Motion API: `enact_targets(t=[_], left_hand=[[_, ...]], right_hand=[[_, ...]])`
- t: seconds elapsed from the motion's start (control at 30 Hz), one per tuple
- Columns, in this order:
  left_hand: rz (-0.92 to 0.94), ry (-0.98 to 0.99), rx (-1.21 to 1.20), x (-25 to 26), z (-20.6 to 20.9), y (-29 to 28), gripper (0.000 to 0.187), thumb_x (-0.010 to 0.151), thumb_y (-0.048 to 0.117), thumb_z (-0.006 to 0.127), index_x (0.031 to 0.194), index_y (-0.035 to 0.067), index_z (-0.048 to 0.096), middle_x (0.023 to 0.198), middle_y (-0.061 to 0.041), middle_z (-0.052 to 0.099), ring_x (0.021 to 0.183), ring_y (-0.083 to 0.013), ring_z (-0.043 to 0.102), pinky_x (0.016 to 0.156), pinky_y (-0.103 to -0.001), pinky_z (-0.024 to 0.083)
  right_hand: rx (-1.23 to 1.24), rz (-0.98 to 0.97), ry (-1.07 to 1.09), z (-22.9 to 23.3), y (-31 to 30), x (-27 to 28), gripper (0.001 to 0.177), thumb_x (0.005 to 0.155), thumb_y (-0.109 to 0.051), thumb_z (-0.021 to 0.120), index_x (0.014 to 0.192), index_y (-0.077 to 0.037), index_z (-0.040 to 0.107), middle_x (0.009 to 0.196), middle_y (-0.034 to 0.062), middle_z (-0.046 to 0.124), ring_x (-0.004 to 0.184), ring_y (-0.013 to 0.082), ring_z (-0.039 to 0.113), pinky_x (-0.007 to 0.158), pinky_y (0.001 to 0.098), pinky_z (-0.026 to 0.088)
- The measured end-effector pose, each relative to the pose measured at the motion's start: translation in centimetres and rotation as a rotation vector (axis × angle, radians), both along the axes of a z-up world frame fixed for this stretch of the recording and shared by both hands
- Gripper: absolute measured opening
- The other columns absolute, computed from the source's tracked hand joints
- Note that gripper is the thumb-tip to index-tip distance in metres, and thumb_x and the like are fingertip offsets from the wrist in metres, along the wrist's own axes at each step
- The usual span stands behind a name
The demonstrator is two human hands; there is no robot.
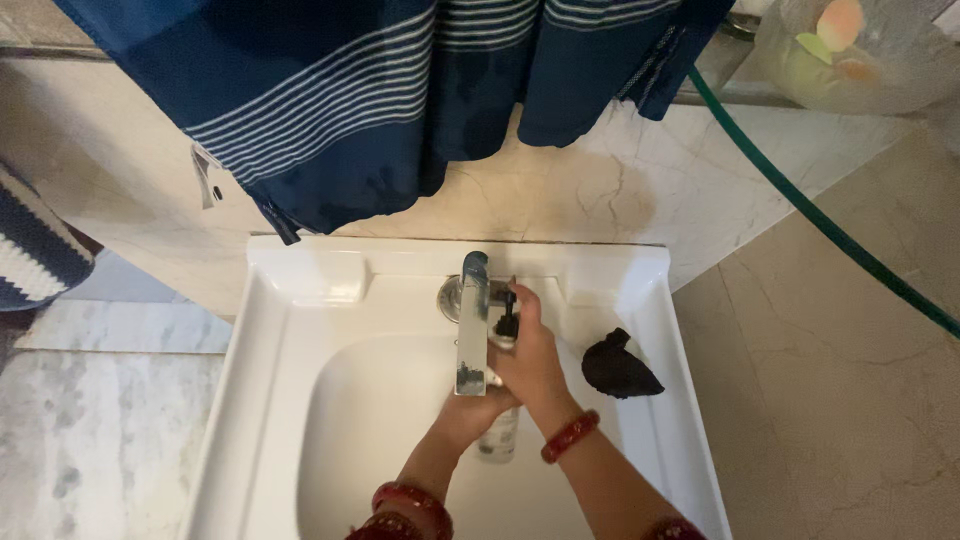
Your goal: The person cleans a sink by applying liquid from a bottle and wiping the basin, faucet, and surrounding counter with a cloth.
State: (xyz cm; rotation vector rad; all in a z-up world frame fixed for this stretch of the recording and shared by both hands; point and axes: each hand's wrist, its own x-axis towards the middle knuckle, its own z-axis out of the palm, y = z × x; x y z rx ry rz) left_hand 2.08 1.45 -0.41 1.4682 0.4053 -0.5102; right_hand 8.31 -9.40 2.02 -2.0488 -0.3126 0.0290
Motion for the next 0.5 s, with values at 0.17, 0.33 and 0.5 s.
enact_targets(t=[0.17, 0.33, 0.5], left_hand=[[0.04, -0.022, 0.095, -1.4, 0.0, 2.7, 0.071, 0.069, 0.009, 0.079, 0.133, 0.003, 0.048, 0.111, -0.014, 0.071, 0.105, -0.0246, 0.073, 0.094, -0.036, 0.059], [0.141, -0.05, 0.051, -2.7, -1.1, 5.6, 0.078, 0.067, 0.004, 0.073, 0.136, 0.007, 0.035, 0.108, -0.016, 0.069, 0.102, -0.0267, 0.069, 0.087, -0.039, 0.056], [0.134, -0.07, 0.064, -3.2, -2.6, 5.3, 0.071, 0.068, 0.004, 0.074, 0.128, 0.007, 0.037, 0.111, -0.013, 0.062, 0.103, -0.0222, 0.064, 0.088, -0.038, 0.056]], right_hand=[[0.104, 0.038, -0.164, -3.0, -1.7, -3.1, 0.068, 0.097, -0.009, 0.056, 0.158, -0.006, 0.025, 0.104, 0.0165, 0.072, 0.092, 0.0288, 0.074, 0.084, 0.0379, 0.058], [-0.359, -0.007, -0.052, -2.4, -1.6, -1.3, 0.067, 0.093, -0.008, 0.055, 0.156, -0.015, 0.034, 0.091, 0.0173, 0.073, 0.073, 0.0304, 0.073, 0.069, 0.0432, 0.059], [-0.661, 0.082, -0.148, -1.8, 0.3, 0.8, 0.064, 0.086, -0.012, 0.064, 0.147, -0.011, 0.044, 0.083, 0.0184, 0.072, 0.077, 0.0385, 0.07, 0.071, 0.0499, 0.056]])
